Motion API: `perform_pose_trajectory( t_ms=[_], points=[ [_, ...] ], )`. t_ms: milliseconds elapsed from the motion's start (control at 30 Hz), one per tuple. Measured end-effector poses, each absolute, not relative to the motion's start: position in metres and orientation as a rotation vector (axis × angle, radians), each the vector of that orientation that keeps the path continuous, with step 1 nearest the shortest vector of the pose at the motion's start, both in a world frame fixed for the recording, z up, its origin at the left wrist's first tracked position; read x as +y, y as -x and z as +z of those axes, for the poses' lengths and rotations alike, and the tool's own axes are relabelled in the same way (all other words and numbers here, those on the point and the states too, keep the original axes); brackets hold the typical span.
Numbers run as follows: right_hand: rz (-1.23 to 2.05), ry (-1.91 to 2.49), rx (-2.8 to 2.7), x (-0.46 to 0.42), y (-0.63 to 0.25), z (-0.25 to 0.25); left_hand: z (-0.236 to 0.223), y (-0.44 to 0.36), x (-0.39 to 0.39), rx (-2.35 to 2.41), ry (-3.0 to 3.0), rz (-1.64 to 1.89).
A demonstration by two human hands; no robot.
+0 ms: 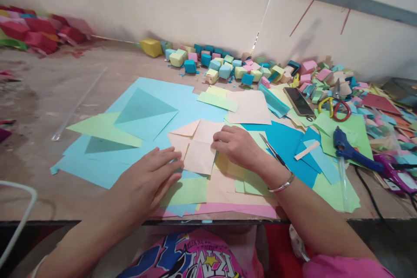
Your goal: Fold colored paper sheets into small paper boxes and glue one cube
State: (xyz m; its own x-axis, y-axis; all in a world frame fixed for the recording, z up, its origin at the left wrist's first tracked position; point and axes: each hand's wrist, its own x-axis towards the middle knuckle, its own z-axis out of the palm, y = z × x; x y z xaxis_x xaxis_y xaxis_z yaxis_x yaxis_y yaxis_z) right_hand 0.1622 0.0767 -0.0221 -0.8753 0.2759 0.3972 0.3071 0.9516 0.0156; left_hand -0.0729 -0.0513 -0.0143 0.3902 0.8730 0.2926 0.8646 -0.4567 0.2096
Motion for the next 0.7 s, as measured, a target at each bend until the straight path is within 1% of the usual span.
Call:
perform_pose_trajectory(
  t_ms=[167, 367, 433, 567, 700],
  points=[
    [-0.058, 0.461, -2.835, 0.063, -0.155, -0.013, -0.022, 0.073, -0.056, 1.66, -2.566, 0.383],
    [0.336, 0.578, -2.628, 0.06, -0.148, -0.021, -0.025, 0.074, -0.058, 1.66, -2.629, 0.317],
    [0.398, 0.667, -2.558, 0.061, -0.146, -0.027, -0.025, 0.075, -0.058, 1.652, -2.636, 0.324],
    [0.308, 0.855, -2.515, 0.061, -0.141, -0.039, -0.026, 0.075, -0.059, 1.643, -2.642, 0.365],
    [0.201, 0.928, -2.517, 0.059, -0.138, -0.046, -0.03, 0.075, -0.062, 1.621, -2.645, 0.404]
  ],
)
